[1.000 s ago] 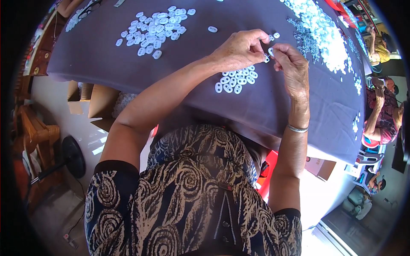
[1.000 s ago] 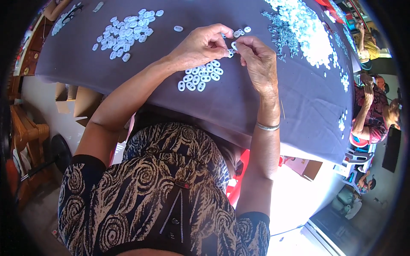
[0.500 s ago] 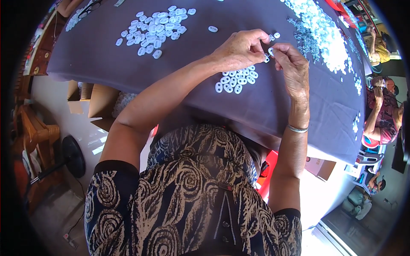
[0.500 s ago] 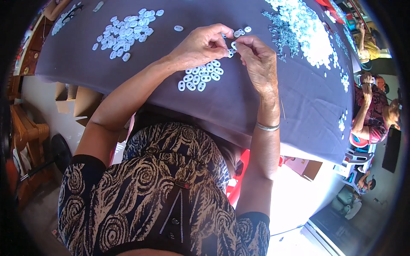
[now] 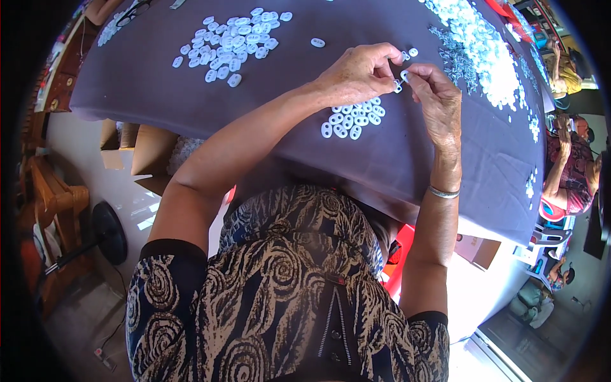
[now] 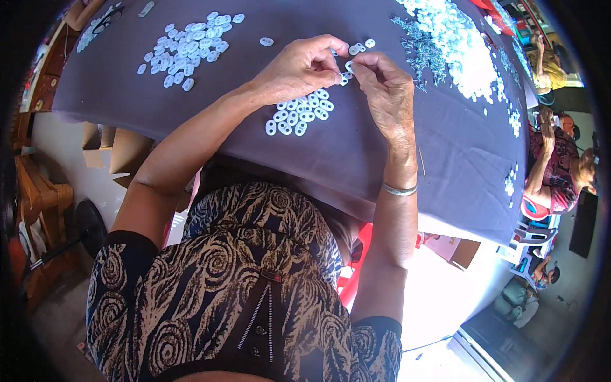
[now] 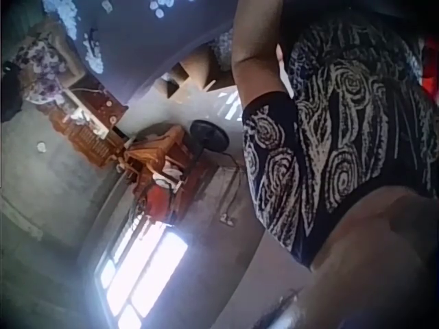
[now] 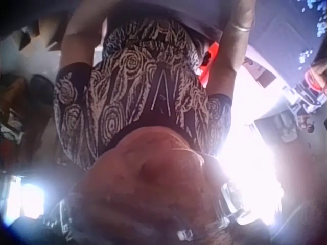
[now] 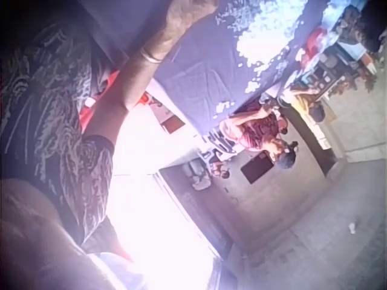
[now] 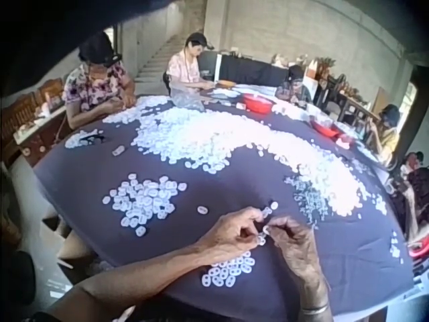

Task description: The person assembles small white plastic pieces by inserting small metal pins into their holes by hand.

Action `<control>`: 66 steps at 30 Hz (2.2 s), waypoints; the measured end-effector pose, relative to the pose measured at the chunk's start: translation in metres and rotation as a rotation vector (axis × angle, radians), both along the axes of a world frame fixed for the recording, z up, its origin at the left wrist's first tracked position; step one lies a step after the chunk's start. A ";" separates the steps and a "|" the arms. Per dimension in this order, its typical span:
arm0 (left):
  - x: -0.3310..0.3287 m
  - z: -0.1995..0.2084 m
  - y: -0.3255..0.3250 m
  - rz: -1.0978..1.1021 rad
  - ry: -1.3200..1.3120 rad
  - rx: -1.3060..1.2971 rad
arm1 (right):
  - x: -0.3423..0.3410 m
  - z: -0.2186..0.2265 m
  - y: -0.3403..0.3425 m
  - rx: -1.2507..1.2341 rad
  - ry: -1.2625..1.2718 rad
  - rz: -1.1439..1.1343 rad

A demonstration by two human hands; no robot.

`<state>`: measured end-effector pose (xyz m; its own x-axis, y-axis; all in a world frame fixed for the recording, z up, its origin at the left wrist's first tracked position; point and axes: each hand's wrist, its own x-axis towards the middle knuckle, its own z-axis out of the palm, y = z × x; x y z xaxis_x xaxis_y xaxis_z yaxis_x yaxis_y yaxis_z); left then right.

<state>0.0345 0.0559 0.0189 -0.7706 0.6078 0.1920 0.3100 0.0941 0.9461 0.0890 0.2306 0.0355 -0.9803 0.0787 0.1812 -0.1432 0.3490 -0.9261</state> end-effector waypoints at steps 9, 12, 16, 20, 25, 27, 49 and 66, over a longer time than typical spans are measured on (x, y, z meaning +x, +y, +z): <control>-0.001 -0.003 0.000 0.000 0.012 0.004 | 0.000 0.000 -0.001 0.023 0.019 0.007; -0.001 -0.002 0.000 -0.001 0.002 0.010 | 0.000 -0.001 -0.002 0.031 0.010 0.011; -0.001 -0.001 0.000 0.001 -0.006 0.005 | 0.000 -0.001 -0.002 0.071 0.011 0.031; -0.001 -0.002 0.000 0.007 -0.020 0.005 | -0.002 -0.007 -0.001 0.060 0.001 0.067; -0.001 -0.007 0.001 0.054 -0.024 0.041 | -0.003 -0.010 -0.004 0.013 -0.016 0.070; -0.001 -0.005 0.000 0.048 -0.049 0.050 | -0.003 -0.010 -0.004 0.023 -0.003 0.078; -0.008 0.003 -0.007 -0.041 -0.215 0.136 | 0.005 0.000 -0.020 0.371 0.244 -0.041; -0.009 -0.003 -0.004 -0.057 -0.095 0.166 | 0.004 -0.004 -0.024 0.418 0.330 -0.024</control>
<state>0.0254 0.0521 0.0160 -0.7555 0.6167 0.2212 0.2192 -0.0802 0.9724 0.0928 0.2067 0.0318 -0.8648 -0.0445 0.5001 -0.3906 0.6854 -0.6146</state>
